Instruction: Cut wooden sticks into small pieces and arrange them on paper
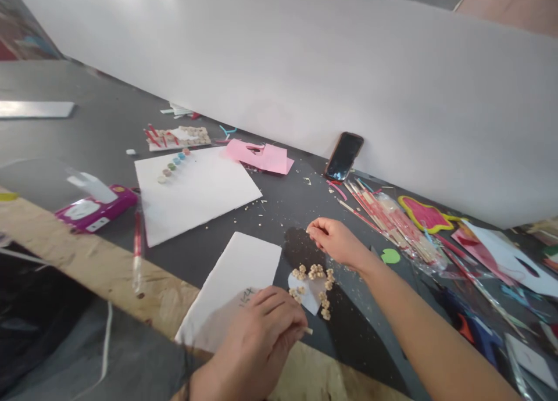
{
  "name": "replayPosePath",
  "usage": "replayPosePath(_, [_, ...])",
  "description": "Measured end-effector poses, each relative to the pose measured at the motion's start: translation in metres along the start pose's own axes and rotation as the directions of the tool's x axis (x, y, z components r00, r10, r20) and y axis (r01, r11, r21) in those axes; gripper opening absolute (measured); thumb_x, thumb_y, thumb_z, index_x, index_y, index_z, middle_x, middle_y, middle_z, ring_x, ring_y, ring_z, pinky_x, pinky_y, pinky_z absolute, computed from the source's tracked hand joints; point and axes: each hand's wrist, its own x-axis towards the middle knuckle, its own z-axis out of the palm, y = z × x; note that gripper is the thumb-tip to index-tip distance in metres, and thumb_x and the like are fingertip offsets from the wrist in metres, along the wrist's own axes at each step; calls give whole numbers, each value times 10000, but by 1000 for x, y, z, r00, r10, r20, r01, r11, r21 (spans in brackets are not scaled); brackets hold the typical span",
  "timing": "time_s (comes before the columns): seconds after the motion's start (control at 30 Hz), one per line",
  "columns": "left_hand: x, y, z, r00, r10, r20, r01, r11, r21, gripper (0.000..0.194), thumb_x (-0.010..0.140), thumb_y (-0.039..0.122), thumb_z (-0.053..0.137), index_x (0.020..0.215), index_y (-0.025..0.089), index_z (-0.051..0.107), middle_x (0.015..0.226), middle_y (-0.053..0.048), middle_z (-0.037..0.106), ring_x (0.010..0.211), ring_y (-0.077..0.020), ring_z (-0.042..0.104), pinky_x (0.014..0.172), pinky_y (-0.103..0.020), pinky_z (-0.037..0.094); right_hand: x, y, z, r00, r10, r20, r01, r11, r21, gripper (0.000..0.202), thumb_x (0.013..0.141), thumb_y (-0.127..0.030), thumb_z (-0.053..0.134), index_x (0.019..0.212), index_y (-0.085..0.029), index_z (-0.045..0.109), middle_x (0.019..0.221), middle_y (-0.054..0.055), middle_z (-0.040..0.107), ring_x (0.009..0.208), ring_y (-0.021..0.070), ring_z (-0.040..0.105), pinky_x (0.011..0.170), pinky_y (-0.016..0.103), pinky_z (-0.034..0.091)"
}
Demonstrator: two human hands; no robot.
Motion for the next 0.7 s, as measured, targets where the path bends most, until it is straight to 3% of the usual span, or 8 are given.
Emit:
replayPosePath(0.07, [0, 5, 5, 1000, 2, 19, -2, 1000, 4, 147, 853, 81, 450, 782, 180, 532, 795, -19, 621, 799, -155, 540, 728, -280, 437, -1, -3, 0, 999, -12, -43, 12, 1000, 10, 193, 820, -284, 405, 884, -169, 547, 701, 7, 581, 541, 89, 512, 495, 222, 410])
replayPosePath(0.13, [1, 10, 9, 999, 23, 35, -23, 1000, 5, 149, 850, 76, 452, 783, 182, 532, 799, -17, 624, 800, -155, 546, 739, -284, 442, -2, -13, -2, 995, -56, -85, 57, 998, 20, 279, 809, -239, 419, 1069, -170, 494, 951, 59, 603, 661, 93, 561, 572, 232, 457])
replayPosePath(0.2, [1, 13, 13, 998, 57, 36, -57, 998, 9, 148, 851, 76, 452, 795, 186, 535, 800, -16, 625, 812, -157, 549, 753, -289, 446, -11, -26, -11, 986, -122, -112, 124, 992, 16, 447, 793, -230, 466, 1233, -218, 388, 1202, 73, 507, 823, 95, 570, 694, 239, 478])
replayPosePath(0.33, [-5, 5, 16, 998, 37, -43, -33, 995, 95, 149, 870, 92, 431, 837, 191, 538, 840, -35, 617, 862, -175, 548, 769, -314, 453, -63, -36, -46, 973, -169, -159, 162, 985, -56, 434, 781, -279, 523, 1211, -274, 458, 1242, 47, 483, 901, 132, 560, 758, 273, 485])
replayPosePath(0.4, [-10, -2, 19, 990, 35, -137, -10, 984, 179, 137, 875, 107, 431, 847, 191, 535, 911, -56, 605, 924, -195, 533, 800, -349, 448, -105, -25, -65, 962, -127, -241, 104, 989, -109, 423, 801, -319, 505, 1215, -249, 459, 1191, 84, 511, 875, 161, 577, 753, 317, 491])
replayPosePath(0.53, [-20, -11, 29, 947, 188, -261, -74, 917, 392, 127, 861, 94, 461, 869, 193, 540, 1024, -73, 577, 1022, -226, 487, 865, -413, 424, -204, 22, -82, 863, 106, -493, -174, 980, -92, 424, 800, -448, 488, 1168, -236, 482, 1001, 67, 614, 836, 164, 608, 711, 277, 508])
replayPosePath(0.67, [-23, -10, 34, 911, 343, -231, -182, 834, 520, 143, 850, 89, 482, 906, 202, 550, 1022, -63, 590, 1038, -229, 476, 890, -422, 426, -284, 69, -62, 753, 212, -623, -276, 961, -6, 447, 721, -525, 539, 1046, -219, 571, 828, 57, 667, 675, 163, 628, 625, 260, 526])
replayPosePath(0.7, [-23, -10, 34, 909, 354, -219, -192, 824, 533, 143, 852, 91, 478, 908, 200, 552, 1014, -64, 595, 1033, -227, 480, 891, -423, 428, -297, 78, -52, 753, 229, -617, -275, 961, 21, 440, 706, -523, 556, 1021, -218, 589, 821, 61, 672, 699, 174, 638, 638, 263, 531])
